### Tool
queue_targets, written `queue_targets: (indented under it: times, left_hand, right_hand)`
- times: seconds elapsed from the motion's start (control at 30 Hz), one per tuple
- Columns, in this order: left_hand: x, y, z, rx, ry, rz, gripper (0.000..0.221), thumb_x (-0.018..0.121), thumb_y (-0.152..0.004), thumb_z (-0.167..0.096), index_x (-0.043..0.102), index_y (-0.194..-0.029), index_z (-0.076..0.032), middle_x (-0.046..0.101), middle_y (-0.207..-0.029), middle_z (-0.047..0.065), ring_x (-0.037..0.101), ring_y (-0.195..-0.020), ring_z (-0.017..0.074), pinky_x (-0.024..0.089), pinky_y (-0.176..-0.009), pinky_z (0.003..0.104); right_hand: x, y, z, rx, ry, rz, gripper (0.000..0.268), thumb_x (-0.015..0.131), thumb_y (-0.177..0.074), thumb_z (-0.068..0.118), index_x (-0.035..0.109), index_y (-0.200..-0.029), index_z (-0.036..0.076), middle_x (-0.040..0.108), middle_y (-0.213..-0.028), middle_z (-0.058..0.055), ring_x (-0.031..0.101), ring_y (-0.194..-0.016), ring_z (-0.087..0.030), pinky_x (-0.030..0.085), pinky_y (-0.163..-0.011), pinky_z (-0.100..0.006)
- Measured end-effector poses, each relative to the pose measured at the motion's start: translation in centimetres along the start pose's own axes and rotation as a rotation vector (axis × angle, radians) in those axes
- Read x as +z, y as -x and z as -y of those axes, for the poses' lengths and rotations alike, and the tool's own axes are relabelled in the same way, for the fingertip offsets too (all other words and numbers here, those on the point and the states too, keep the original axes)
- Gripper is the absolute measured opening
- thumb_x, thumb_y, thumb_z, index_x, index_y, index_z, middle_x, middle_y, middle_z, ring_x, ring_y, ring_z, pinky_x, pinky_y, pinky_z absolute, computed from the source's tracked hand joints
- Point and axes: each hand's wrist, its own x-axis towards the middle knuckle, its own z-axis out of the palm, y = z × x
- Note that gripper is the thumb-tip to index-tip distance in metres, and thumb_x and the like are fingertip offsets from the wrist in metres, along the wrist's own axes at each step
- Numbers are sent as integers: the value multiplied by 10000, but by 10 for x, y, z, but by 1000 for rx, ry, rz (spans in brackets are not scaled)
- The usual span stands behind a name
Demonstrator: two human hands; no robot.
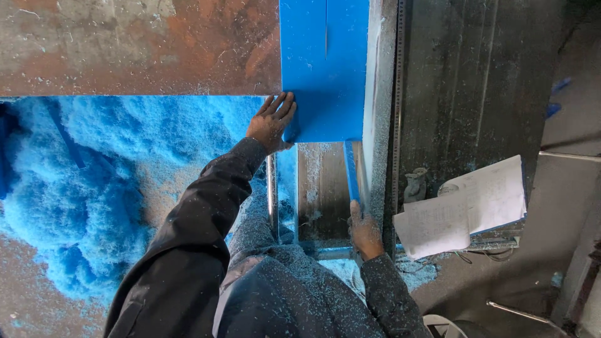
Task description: Cutting blue plastic or foam sheets using a table saw and a safety push stick.
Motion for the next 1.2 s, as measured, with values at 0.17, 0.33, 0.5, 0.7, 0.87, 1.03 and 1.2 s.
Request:
queue_targets:
  times: [0.17,0.33,0.5,0.7,0.87,1.03,1.2]
  left_hand:
    - [-5,-14,10,-2,14,-6,1270,943,-614,-590,333,-1614,-101,209,-1713,135,181,-1580,314,183,-1302,476]
    - [-11,-26,22,6,13,-26,1277,954,-605,-579,340,-1614,-94,230,-1714,137,189,-1584,310,176,-1309,471]
    - [-12,-41,32,-4,29,-34,1302,960,-588,-582,331,-1627,-114,213,-1722,118,187,-1586,293,158,-1316,465]
    - [-16,-59,48,-8,45,-33,1305,951,-600,-594,311,-1636,-125,193,-1726,106,171,-1586,296,148,-1317,459]
    - [-25,-73,58,-2,23,-42,1305,945,-605,-608,312,-1636,-119,200,-1724,105,172,-1585,298,146,-1317,460]
    - [-24,-87,70,-4,0,-56,1307,937,-598,-630,326,-1637,-124,215,-1728,102,183,-1586,297,150,-1317,453]
    - [-23,-102,84,11,-50,-91,1292,886,-611,-714,343,-1634,-142,234,-1723,101,214,-1581,290,161,-1318,452]
  right_hand:
    - [-1,-12,7,-105,-50,-23,792,434,-967,745,671,-790,10,604,-646,-146,613,-639,-305,464,-652,-467]
    - [-7,-13,34,-17,-79,6,768,452,-968,716,644,-745,7,578,-607,-119,602,-554,-271,470,-551,-448]
    - [-12,-18,52,48,-112,20,757,435,-967,726,624,-754,25,567,-619,-104,572,-533,-255,454,-521,-447]
    - [-9,-44,51,-133,-47,-21,781,418,-980,753,623,-719,46,557,-564,-79,563,-483,-205,446,-484,-379]
    - [-12,-47,75,-24,-212,36,713,462,-963,717,570,-698,64,491,-522,-44,486,-402,-208,388,-402,-400]
    - [-14,-56,89,-70,-230,38,684,462,-957,728,551,-673,112,476,-511,-15,470,-386,-166,365,-376,-367]
    - [-24,-54,116,-29,-267,74,674,477,-951,730,508,-645,130,442,-488,-10,448,-357,-161,340,-354,-363]
